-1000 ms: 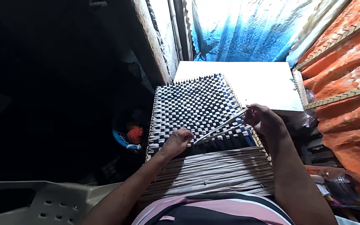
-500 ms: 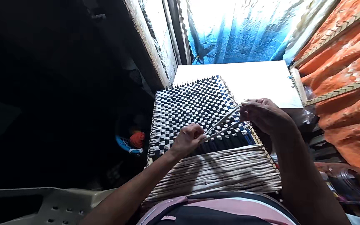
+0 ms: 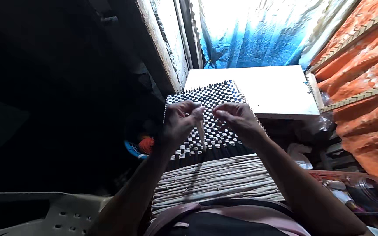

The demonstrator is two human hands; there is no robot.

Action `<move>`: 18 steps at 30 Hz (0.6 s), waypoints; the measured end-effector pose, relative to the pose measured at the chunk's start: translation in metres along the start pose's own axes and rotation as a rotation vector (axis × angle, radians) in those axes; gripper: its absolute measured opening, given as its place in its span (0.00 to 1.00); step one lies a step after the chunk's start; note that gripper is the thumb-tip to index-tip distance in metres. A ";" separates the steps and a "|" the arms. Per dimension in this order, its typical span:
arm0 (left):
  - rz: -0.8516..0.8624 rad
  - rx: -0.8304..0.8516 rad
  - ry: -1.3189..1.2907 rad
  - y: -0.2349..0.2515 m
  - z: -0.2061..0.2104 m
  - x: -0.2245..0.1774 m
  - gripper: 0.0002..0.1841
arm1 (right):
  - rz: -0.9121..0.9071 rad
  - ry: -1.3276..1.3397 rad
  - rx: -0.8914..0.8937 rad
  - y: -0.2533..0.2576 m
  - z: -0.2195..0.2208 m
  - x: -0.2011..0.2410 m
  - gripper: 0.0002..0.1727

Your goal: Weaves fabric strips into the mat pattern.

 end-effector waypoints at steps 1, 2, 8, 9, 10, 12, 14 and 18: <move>0.005 -0.043 0.045 -0.001 -0.014 0.001 0.07 | 0.020 -0.122 0.026 -0.001 0.008 -0.022 0.12; -0.012 -0.056 0.074 -0.004 -0.027 0.004 0.08 | 0.048 -0.244 0.088 0.000 0.017 -0.048 0.12; -0.216 -0.086 -0.295 -0.019 -0.059 0.034 0.13 | 0.234 -0.892 0.438 -0.008 0.058 -0.129 0.14; -0.217 -0.074 -0.369 -0.021 -0.058 0.039 0.15 | 0.233 -0.945 0.437 -0.009 0.060 -0.129 0.15; -0.202 -0.063 -0.429 -0.023 -0.057 0.043 0.16 | 0.224 -0.985 0.432 -0.010 0.062 -0.127 0.16; -0.163 -0.042 -0.554 -0.025 -0.051 0.047 0.17 | 0.197 -1.066 0.422 -0.014 0.068 -0.123 0.17; -0.129 -0.041 -0.691 -0.027 -0.044 0.051 0.16 | 0.202 -1.149 0.430 -0.019 0.075 -0.121 0.18; -0.065 -0.090 -0.718 -0.028 -0.046 0.064 0.15 | 0.222 -1.228 0.485 -0.025 0.084 -0.120 0.24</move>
Point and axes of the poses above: each hand's wrist, its own y-axis towards the middle knuckle, its own z-axis out of the palm, x = y × z, the point moved 6 cm from there along y, towards the middle knuckle, and after that the axes turned 12 degrees about -y, right-handed, at the moved point
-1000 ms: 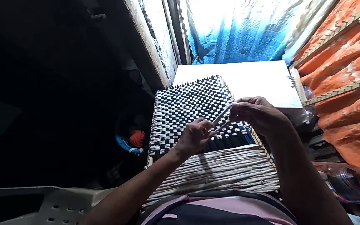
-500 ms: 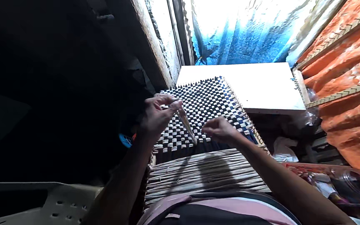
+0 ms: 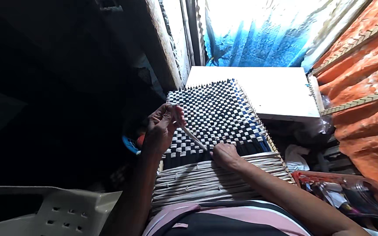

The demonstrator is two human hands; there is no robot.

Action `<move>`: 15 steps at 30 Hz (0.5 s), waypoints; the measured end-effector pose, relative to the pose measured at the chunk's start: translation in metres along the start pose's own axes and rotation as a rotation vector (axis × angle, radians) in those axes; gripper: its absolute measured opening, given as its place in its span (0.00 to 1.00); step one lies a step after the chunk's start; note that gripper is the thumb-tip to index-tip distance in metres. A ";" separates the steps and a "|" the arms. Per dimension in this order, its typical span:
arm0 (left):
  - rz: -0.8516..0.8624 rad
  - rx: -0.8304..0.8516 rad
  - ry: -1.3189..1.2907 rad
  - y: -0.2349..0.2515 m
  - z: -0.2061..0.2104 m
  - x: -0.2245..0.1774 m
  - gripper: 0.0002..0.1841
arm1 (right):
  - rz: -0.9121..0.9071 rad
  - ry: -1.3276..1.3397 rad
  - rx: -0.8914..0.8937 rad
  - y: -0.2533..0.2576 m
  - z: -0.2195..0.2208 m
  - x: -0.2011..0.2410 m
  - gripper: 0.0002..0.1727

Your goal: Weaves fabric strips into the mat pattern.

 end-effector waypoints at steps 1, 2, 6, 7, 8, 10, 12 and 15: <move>0.009 -0.007 0.026 0.000 -0.004 0.001 0.15 | -0.006 0.004 0.007 0.000 0.002 0.000 0.25; 0.006 -0.018 0.052 0.000 -0.009 0.003 0.16 | -0.010 0.011 0.013 0.000 0.003 0.000 0.26; -0.048 -0.082 0.144 -0.001 -0.025 0.012 0.16 | 0.033 0.093 0.049 0.008 0.009 -0.008 0.24; -0.060 -0.072 0.174 -0.001 -0.027 0.016 0.16 | 0.048 0.121 0.063 0.010 0.011 -0.011 0.23; -0.075 -0.047 0.213 -0.001 -0.027 0.021 0.16 | 0.059 0.154 0.073 0.012 0.011 -0.013 0.23; -0.119 0.051 0.358 -0.002 -0.021 0.035 0.14 | 0.071 0.206 0.086 0.013 0.013 -0.018 0.22; -0.190 0.187 0.511 -0.005 -0.004 0.057 0.13 | 0.074 0.238 0.093 0.015 0.014 -0.020 0.22; -0.361 0.399 0.696 -0.018 0.016 0.113 0.13 | 0.083 0.275 0.082 0.015 0.013 -0.021 0.22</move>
Point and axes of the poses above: each hand's wrist, its own y-axis towards the middle knuckle, its own z-axis out of the palm, x = y × z, the point moved 6 cm from there along y, towards the middle knuckle, and after that the axes turned 12 degrees about -y, right-handed, at the moved point
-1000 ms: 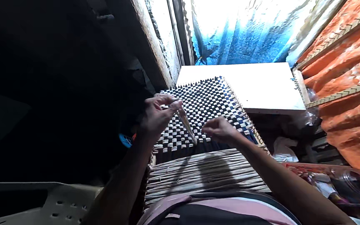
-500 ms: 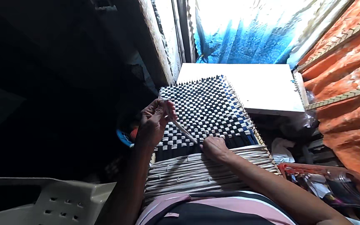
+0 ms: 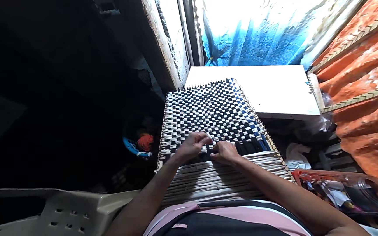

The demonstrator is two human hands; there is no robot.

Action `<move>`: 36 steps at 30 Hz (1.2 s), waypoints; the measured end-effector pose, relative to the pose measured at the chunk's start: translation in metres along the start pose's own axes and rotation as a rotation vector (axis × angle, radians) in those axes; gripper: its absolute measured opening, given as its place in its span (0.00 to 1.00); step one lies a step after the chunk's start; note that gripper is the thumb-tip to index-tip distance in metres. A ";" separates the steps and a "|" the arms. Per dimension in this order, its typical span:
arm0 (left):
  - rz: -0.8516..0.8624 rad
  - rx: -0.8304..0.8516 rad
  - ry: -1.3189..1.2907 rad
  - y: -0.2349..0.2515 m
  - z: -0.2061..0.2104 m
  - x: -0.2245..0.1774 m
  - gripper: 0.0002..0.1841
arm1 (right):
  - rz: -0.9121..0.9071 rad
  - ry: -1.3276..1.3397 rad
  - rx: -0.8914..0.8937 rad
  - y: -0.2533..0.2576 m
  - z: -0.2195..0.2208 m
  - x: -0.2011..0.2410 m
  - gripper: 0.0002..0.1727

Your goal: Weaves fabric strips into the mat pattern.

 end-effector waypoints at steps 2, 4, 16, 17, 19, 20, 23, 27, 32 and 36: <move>-0.079 0.106 0.184 0.004 0.026 0.024 0.15 | 0.001 0.023 -0.002 0.000 -0.001 -0.001 0.21; -0.143 0.154 0.328 0.002 0.037 0.037 0.15 | -0.012 0.035 0.009 0.003 0.000 -0.005 0.20; -0.388 0.222 0.429 -0.008 0.050 0.043 0.17 | -0.076 -0.133 0.047 -0.008 -0.009 0.004 0.12; -0.387 0.225 0.398 -0.009 0.050 0.042 0.18 | -0.070 -0.202 0.037 -0.013 -0.008 0.009 0.12; -0.383 0.222 0.370 -0.012 0.052 0.041 0.17 | -0.072 -0.234 0.017 -0.014 -0.005 0.011 0.13; -0.382 0.218 0.374 -0.012 0.052 0.041 0.17 | -0.065 -0.197 0.013 -0.011 -0.004 0.008 0.14; -0.405 0.221 0.420 -0.011 0.053 0.043 0.16 | -0.019 -0.064 0.011 -0.001 0.000 -0.005 0.15; -0.417 0.219 0.441 -0.009 0.056 0.045 0.17 | 0.080 0.046 -0.036 0.001 0.004 -0.010 0.14; -0.261 0.126 0.504 -0.011 0.044 0.027 0.14 | 0.130 0.407 -0.134 -0.001 -0.009 -0.020 0.15; -0.184 0.067 0.543 -0.013 0.032 0.024 0.10 | 0.141 1.054 -0.244 -0.004 -0.036 -0.047 0.13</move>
Point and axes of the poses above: each hand's wrist, its own y-axis towards the middle knuckle, its own z-axis out of the palm, x = y × z, the point moved 6 cm from there along y, towards the middle knuckle, and after that the axes turned 12 degrees about -y, right-handed, at the moved point
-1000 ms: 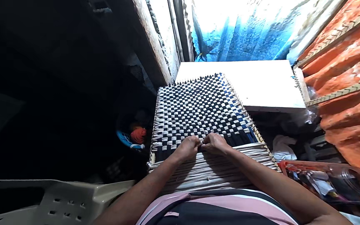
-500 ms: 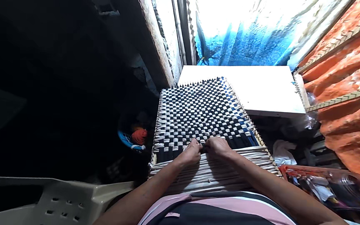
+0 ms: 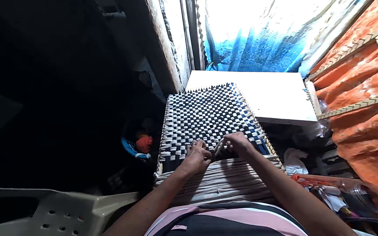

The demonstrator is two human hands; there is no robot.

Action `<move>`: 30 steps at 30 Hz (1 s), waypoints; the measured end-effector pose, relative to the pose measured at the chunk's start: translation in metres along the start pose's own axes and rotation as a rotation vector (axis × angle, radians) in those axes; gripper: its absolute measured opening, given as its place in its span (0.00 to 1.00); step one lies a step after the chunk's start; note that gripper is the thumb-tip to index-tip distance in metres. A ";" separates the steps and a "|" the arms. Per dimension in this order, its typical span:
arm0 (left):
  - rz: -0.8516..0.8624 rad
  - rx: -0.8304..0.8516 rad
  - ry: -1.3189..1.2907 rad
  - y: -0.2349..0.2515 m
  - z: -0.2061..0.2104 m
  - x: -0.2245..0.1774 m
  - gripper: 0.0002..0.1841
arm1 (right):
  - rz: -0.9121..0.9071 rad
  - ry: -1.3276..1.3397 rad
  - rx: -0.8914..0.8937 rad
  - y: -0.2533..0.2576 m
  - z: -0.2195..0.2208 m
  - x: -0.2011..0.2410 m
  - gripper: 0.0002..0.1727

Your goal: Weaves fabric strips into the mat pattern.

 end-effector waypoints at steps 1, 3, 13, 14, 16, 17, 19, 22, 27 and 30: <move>0.001 0.002 -0.005 0.000 -0.002 0.001 0.10 | 0.023 0.138 -0.031 0.000 -0.015 0.003 0.12; 0.010 0.007 -0.054 0.003 -0.003 0.005 0.11 | 0.066 0.302 -0.145 -0.002 -0.052 0.010 0.09; -0.003 -0.036 -0.332 0.008 -0.013 0.022 0.06 | -0.072 0.135 0.135 0.005 -0.115 0.012 0.14; -0.001 -0.047 -0.331 0.007 -0.012 0.022 0.07 | -0.146 0.062 0.175 0.000 -0.116 0.019 0.15; 0.011 -0.079 -0.342 0.008 -0.010 0.022 0.08 | -0.279 0.030 0.283 -0.017 -0.113 0.034 0.13; 0.003 -0.086 -0.355 0.009 -0.009 0.023 0.08 | -0.326 0.036 0.346 -0.027 -0.109 0.042 0.12; -0.044 -0.076 -0.383 0.013 -0.005 0.028 0.08 | -0.397 0.006 0.421 -0.044 -0.099 0.055 0.12; -0.162 -0.054 -0.373 0.023 0.005 0.036 0.08 | -0.466 -0.032 0.432 -0.050 -0.093 0.058 0.11; -0.274 -0.093 -0.400 0.034 0.016 0.044 0.08 | -0.128 0.280 0.165 -0.019 -0.087 0.019 0.13; -0.242 -0.049 -0.509 0.031 0.009 0.042 0.08 | 0.054 0.396 0.059 -0.010 -0.070 0.002 0.13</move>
Point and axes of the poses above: each hand's wrist, its own y-axis towards the middle knuckle, its own z-axis out of the palm, x = y × z, the point moved 6 cm from there along y, towards the middle knuckle, and after that the axes turned 12 degrees about -y, right-handed, at the moved point
